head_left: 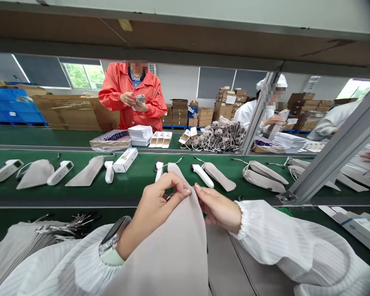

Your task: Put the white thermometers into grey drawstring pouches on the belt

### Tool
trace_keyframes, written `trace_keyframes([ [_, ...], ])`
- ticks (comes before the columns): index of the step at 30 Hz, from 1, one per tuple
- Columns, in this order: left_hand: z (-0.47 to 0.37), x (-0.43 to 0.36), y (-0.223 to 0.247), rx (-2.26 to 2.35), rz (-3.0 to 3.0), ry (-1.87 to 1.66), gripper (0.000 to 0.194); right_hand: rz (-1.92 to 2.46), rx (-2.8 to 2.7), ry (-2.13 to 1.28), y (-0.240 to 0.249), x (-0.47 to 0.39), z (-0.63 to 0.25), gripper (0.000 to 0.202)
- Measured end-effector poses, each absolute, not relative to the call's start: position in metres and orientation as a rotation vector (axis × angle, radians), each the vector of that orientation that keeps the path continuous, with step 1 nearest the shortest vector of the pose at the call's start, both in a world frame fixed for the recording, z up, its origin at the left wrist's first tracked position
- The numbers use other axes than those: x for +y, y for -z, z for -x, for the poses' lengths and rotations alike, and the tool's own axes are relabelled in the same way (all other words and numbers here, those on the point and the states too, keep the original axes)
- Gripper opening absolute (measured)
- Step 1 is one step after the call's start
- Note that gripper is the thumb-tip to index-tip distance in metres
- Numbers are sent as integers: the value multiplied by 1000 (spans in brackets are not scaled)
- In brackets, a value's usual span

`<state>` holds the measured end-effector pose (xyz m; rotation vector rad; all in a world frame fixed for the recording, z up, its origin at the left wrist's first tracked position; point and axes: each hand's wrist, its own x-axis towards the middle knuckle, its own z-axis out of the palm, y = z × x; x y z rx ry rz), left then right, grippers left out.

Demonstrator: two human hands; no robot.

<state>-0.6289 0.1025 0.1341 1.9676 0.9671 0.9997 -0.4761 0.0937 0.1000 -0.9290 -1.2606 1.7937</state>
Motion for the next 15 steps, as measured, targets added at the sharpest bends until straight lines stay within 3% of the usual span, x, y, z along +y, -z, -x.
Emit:
trace_keyframes([
  [9, 624, 97, -121, 911, -1689, -835, 18, 1081, -1332, -1179, -89, 73, 480, 36],
  [15, 630, 96, -120, 839, -1600, -661, 23, 986, -1410, -1680, -86, 72, 476, 41],
])
